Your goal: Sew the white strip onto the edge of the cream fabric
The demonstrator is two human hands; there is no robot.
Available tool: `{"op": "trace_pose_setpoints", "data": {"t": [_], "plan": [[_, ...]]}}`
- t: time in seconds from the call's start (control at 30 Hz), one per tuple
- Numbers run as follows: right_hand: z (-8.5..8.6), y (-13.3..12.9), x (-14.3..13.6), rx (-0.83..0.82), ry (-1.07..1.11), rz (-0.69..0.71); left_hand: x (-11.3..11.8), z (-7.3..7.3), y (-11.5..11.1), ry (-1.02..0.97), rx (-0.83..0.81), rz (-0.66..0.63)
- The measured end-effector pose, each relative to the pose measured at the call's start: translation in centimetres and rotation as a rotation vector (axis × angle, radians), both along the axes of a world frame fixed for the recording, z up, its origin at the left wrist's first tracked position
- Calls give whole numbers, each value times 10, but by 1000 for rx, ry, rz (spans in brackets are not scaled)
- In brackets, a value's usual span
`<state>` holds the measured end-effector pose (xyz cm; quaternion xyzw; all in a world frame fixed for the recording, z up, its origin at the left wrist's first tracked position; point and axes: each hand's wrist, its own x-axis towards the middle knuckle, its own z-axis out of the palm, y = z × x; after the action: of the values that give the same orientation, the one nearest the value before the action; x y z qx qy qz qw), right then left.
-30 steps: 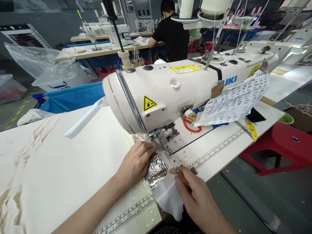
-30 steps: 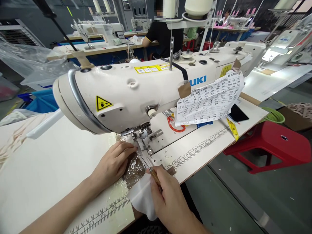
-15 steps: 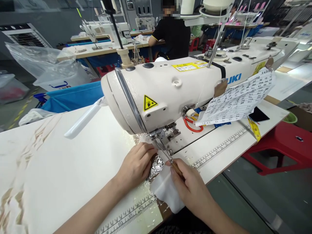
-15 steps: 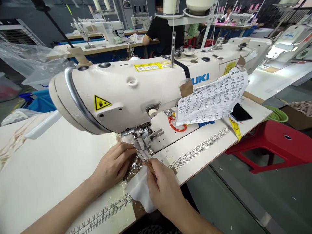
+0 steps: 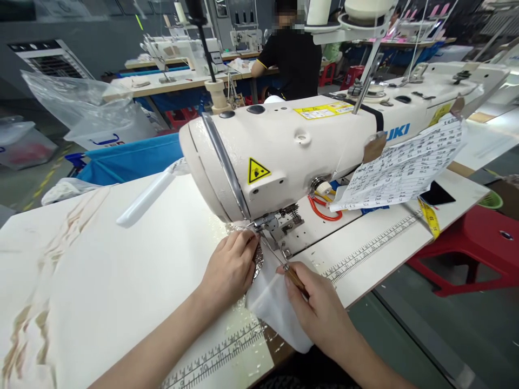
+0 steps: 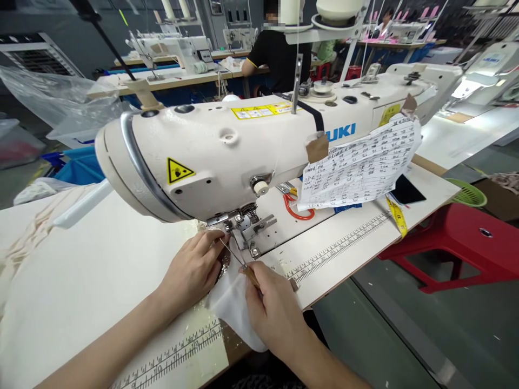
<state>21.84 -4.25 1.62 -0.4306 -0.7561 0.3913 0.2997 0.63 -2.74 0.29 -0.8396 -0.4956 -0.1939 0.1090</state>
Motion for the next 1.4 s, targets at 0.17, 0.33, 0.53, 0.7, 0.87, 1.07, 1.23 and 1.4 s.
{"op": "trace_pose_setpoints", "data": {"t": [0.17, 0.33, 0.53, 0.7, 0.87, 1.07, 1.23, 1.4], "plan": [[5, -1, -4, 170, 33, 87, 1, 2, -1, -34, -62, 29], [18, -5, -23, 389, 141, 210, 3, 8, 7, 31, -103, 45], [19, -24, -26, 514, 84, 209, 9, 7, 20, 119, -46, 164], [7, -22, -2, 367, -46, 32, 2, -2, 22, -266, -61, 239], [-5, -2, 0, 381, -274, -120, -4, -1, 24, -607, -266, 214], [-8, 8, -15, 413, -382, -92, -7, -3, 26, -724, -377, 303], [-7, 10, -14, 401, -378, -91, -10, -6, 27, -736, -392, 340], [-8, 11, -14, 385, -367, -85, -11, -7, 27, -749, -416, 355]]}}
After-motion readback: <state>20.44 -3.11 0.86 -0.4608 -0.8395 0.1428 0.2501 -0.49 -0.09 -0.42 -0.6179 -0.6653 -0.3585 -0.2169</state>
